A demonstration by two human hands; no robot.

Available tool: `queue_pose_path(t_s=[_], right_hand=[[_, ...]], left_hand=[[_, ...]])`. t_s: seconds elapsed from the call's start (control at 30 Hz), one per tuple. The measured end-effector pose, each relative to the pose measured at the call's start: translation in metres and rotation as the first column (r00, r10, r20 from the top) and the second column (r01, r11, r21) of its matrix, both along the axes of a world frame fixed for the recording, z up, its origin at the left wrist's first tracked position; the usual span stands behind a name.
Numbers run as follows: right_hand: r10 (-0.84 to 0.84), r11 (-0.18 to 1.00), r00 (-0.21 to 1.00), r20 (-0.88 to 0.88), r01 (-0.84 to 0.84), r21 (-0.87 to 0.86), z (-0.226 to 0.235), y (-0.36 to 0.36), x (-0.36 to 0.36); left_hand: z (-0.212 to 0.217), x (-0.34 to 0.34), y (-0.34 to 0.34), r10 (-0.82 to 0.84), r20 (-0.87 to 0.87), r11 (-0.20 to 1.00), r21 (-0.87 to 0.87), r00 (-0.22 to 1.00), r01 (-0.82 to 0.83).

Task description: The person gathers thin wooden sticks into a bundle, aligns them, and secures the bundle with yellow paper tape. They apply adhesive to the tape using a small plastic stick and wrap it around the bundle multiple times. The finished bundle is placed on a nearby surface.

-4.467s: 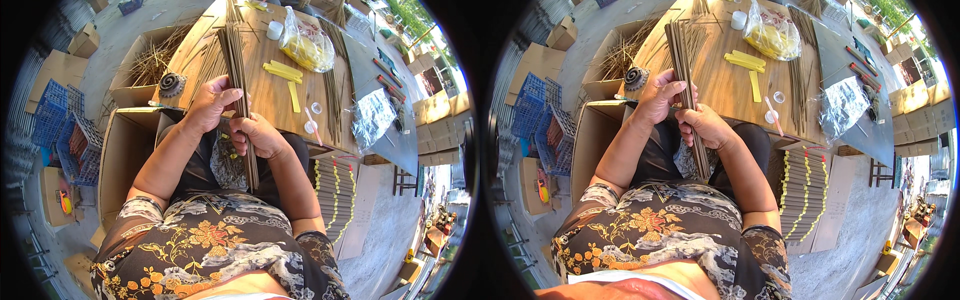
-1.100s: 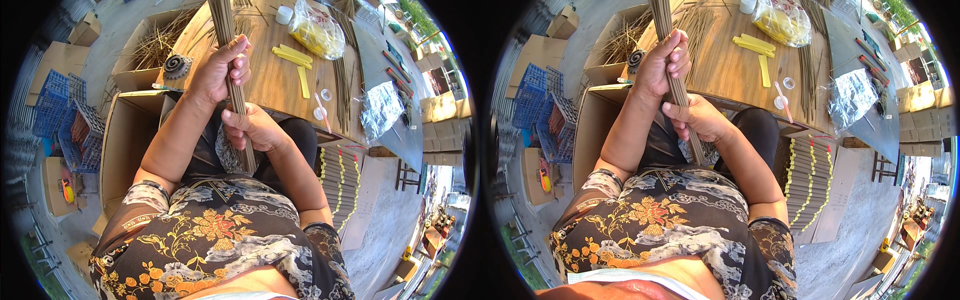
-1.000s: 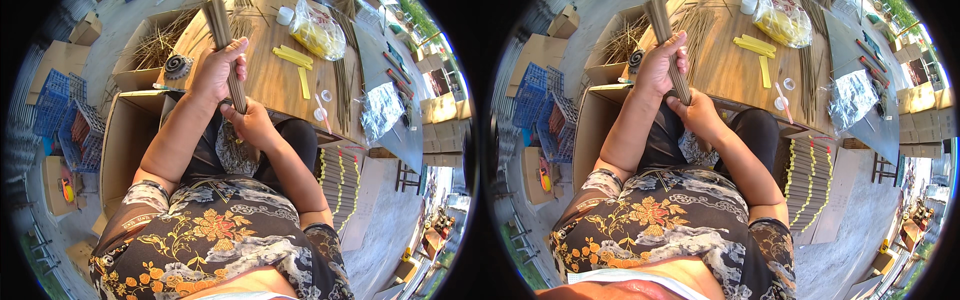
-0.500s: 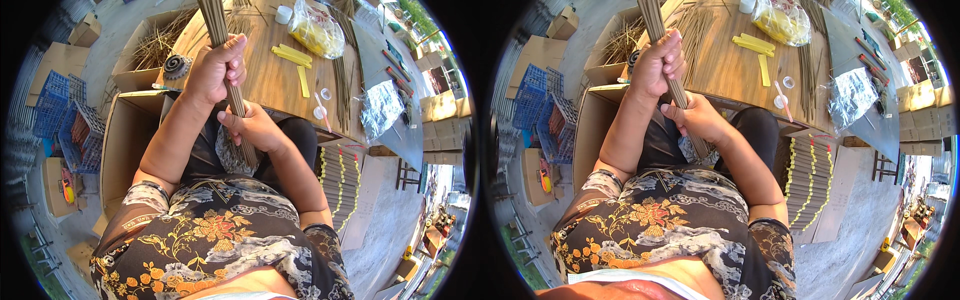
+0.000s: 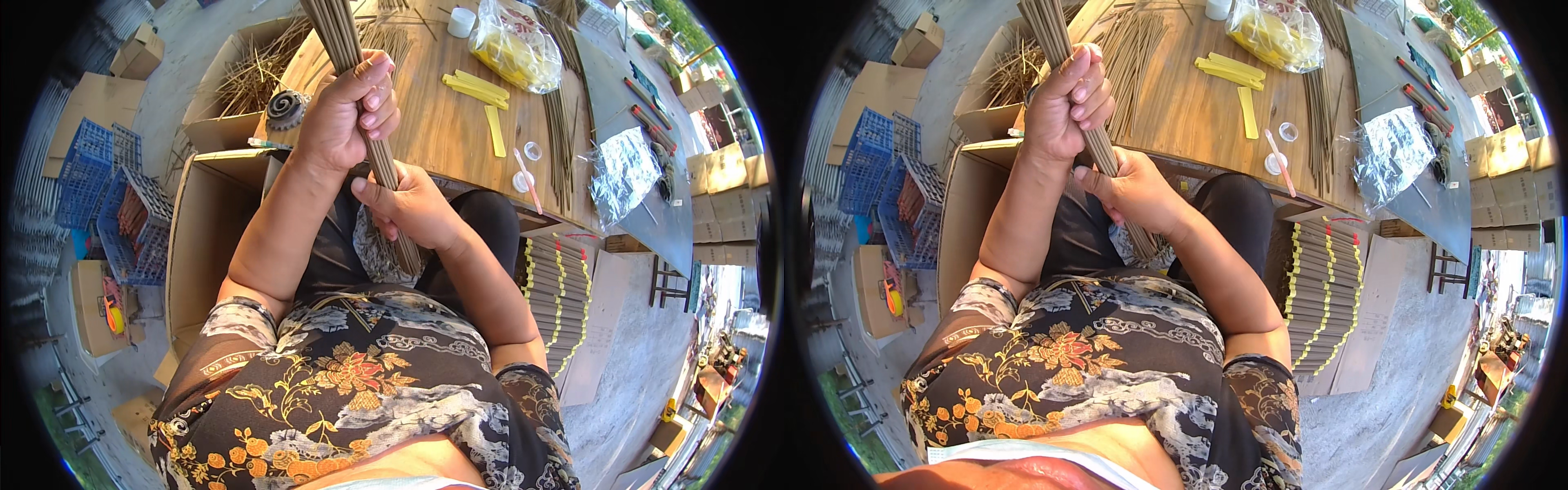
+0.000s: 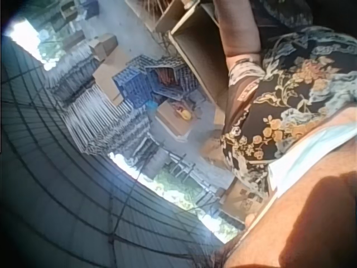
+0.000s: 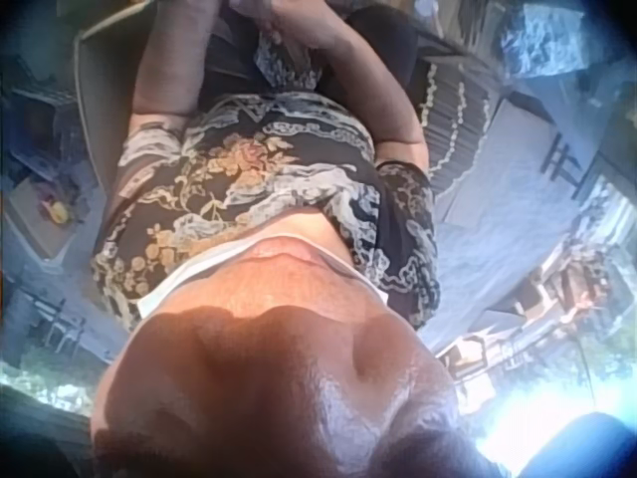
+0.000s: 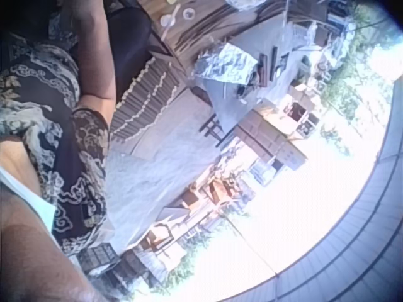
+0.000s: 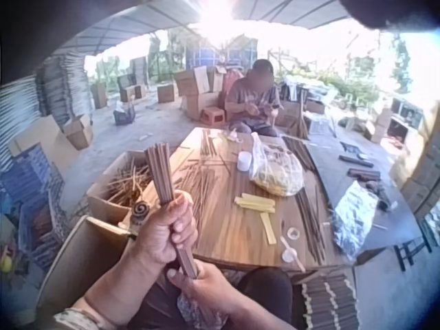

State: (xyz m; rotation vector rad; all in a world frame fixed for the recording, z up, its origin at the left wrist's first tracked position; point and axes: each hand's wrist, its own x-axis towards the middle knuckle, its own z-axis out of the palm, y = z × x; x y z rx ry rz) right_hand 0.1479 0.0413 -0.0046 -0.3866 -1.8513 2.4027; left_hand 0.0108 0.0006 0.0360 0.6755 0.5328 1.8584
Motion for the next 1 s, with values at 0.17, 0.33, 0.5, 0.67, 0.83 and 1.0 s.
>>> queue_pose_path(t_s=[0.17,0.33,0.5,0.67,0.83,1.0], right_hand=[[-0.377,0.562,0.902,-0.211,0.403,0.722,-0.025,-0.006,-0.007],[-0.139,0.964,0.989,0.053,0.122,0.235,0.000,-0.003,0.001],[-0.312,0.779,0.939,-0.143,0.340,0.527,-0.019,-0.007,-0.005],[-0.291,0.769,0.918,-0.270,0.392,0.505,-0.037,-0.007,-0.008],[-0.002,0.995,0.997,0.081,-0.006,0.102,0.006,0.003,0.003],[-0.240,0.863,0.969,-0.059,0.241,0.444,-0.011,-0.008,-0.004]], left_hand=[[0.007,0.024,0.006,0.449,-0.223,0.831,-0.252,0.865,-0.496],[0.001,0.006,-0.004,0.172,-0.067,0.985,-0.018,0.983,-0.173],[0.003,0.019,0.004,0.454,-0.136,0.850,-0.229,0.880,-0.474],[-0.002,0.021,-0.002,0.423,-0.112,0.882,-0.178,0.899,-0.437],[0.001,0.009,-0.009,0.184,-0.086,0.983,-0.012,0.979,-0.186],[0.000,0.015,-0.003,0.364,-0.128,0.899,-0.209,0.923,-0.384]])
